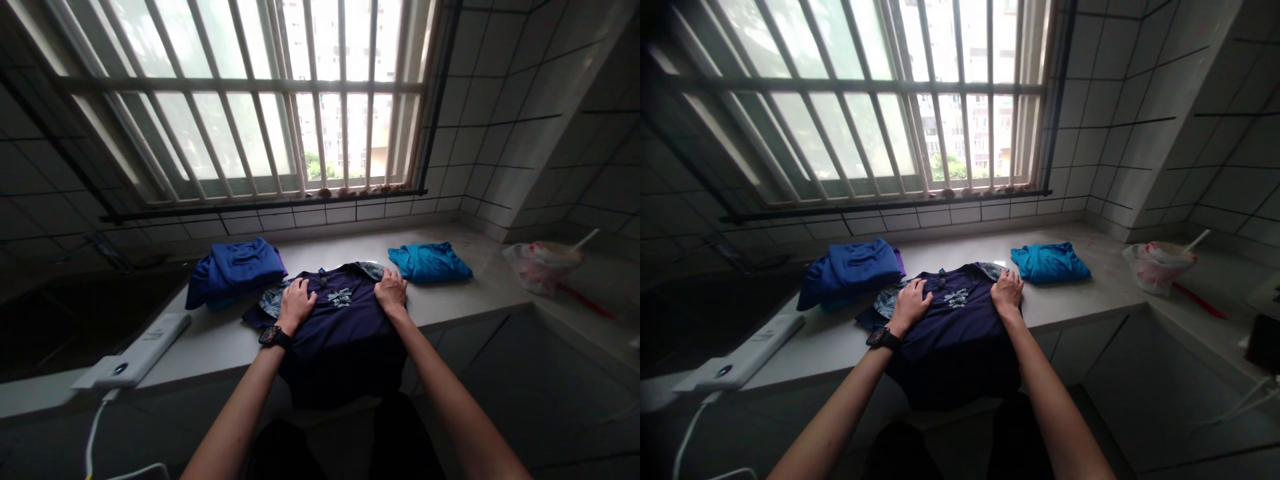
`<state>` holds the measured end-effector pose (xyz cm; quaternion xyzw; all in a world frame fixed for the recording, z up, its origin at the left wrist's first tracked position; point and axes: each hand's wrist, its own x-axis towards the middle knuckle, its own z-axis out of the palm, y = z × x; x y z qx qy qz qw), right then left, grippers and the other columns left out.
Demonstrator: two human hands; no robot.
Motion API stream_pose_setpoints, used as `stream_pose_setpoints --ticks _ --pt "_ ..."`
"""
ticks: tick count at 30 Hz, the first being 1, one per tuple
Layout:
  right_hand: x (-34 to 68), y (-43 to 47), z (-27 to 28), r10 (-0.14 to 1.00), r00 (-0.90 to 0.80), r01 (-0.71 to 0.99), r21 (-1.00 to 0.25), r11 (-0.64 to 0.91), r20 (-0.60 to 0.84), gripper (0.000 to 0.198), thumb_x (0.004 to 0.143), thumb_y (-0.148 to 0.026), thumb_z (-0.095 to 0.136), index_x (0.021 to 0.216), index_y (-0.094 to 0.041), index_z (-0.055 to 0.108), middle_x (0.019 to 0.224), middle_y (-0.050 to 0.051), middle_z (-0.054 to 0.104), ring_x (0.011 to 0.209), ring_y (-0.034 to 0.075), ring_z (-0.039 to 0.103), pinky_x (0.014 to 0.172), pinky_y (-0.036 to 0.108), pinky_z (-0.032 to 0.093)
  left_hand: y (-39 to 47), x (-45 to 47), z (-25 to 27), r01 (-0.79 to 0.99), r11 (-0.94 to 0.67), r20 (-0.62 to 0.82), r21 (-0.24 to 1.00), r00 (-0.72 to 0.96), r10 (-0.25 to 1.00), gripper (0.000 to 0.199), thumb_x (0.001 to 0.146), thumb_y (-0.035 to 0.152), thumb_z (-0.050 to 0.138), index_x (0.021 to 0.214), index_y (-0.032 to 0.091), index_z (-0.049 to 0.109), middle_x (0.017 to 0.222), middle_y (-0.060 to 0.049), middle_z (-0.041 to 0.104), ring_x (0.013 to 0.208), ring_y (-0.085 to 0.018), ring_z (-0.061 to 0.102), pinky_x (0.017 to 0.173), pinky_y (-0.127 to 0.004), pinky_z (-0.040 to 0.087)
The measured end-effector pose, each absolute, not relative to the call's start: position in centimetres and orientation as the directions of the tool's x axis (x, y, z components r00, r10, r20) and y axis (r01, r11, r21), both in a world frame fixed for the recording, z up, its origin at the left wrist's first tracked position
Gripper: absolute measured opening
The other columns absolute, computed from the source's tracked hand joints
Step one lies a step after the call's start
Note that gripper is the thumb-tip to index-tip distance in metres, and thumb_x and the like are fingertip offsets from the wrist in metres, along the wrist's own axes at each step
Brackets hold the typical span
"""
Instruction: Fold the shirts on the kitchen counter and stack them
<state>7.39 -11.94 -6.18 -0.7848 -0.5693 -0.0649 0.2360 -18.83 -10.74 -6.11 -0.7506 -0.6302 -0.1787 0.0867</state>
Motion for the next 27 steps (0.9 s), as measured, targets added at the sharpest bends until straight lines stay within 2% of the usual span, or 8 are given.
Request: stream_pose_setpoints --ticks 3,6,10,16,20,23,27 --pt "7.6 -12.1 -5.9 0.851 0.351 0.916 -0.334 -0.225 0.391 0.041 0.089 -0.012 0.042 0.126 -0.012 0.061 0.118 0.020 0.065 0.112 0.030 0.057 0.092 0.039 0.039 -10.9 -18.9 -5.8 0.983 -0.144 0.375 0.115 0.091 0.922 0.043 0.092 0.022 0.045 0.132 0.012 0.059 0.132 -0.017 0.064 0.119 -0.028 0.062 0.103 -0.040 0.049" --pt "7.8 -12.3 -5.6 0.837 0.357 0.900 -0.394 -0.189 0.414 0.043 0.087 -0.008 0.038 0.123 -0.014 0.062 0.113 0.017 0.068 0.108 0.029 0.059 0.091 0.039 0.039 -11.2 -19.1 -5.4 0.981 -0.157 0.337 0.116 0.110 0.935 0.044 0.090 0.011 0.041 0.129 0.016 0.060 0.123 -0.014 0.068 0.112 -0.025 0.064 0.099 -0.037 0.050" --pt "7.9 -12.4 -5.4 0.817 0.374 0.875 -0.459 -0.154 0.439 0.039 0.086 -0.016 0.045 0.121 -0.014 0.061 0.105 0.017 0.070 0.106 0.031 0.060 0.094 0.041 0.039 -11.5 -19.3 -4.9 0.974 -0.168 0.344 0.152 0.107 0.933 0.046 0.091 0.004 0.034 0.123 0.020 0.062 0.115 -0.011 0.068 0.109 -0.022 0.064 0.095 -0.032 0.050" --pt "8.0 -11.9 -5.4 0.797 0.429 0.815 -0.563 -0.138 0.426 0.043 0.091 -0.020 0.036 0.125 -0.011 0.062 0.108 0.018 0.070 0.104 0.029 0.062 0.095 0.040 0.043 -11.6 -19.5 -4.4 0.967 -0.145 0.538 0.212 0.009 0.843 0.035 0.094 0.009 0.035 0.113 0.018 0.063 0.115 -0.012 0.064 0.107 -0.024 0.061 0.099 -0.036 0.048" --pt "8.3 -11.7 -5.7 0.774 0.448 0.793 -0.599 -0.113 0.448 0.052 0.087 -0.012 0.034 0.135 -0.009 0.054 0.120 0.019 0.066 0.113 0.028 0.060 0.097 0.037 0.044 -11.6 -19.3 -4.4 0.967 -0.135 0.582 0.217 -0.017 0.813 0.035 0.097 0.015 0.035 0.121 0.016 0.061 0.125 -0.015 0.062 0.113 -0.025 0.060 0.100 -0.037 0.048" --pt "8.4 -11.9 -5.9 0.775 0.447 0.815 -0.560 -0.148 0.446 0.061 0.079 -0.013 0.046 0.140 -0.007 0.048 0.130 0.023 0.058 0.119 0.031 0.056 0.099 0.039 0.044 -11.5 -18.9 -4.8 0.974 -0.123 0.476 0.190 0.018 0.879 0.038 0.099 0.026 0.038 0.129 0.014 0.058 0.129 -0.016 0.064 0.118 -0.027 0.060 0.101 -0.039 0.048" --pt "8.4 -12.3 -5.8 0.834 0.388 0.856 -0.489 -0.168 0.391 0.056 0.077 -0.010 0.049 0.133 -0.010 0.057 0.121 0.020 0.063 0.112 0.030 0.059 0.095 0.036 0.044 -11.2 -18.7 -5.5 0.981 -0.158 0.278 0.114 0.122 0.953 0.043 0.099 0.033 0.042 0.133 0.013 0.059 0.139 -0.017 0.061 0.131 -0.026 0.056 0.107 -0.037 0.045"
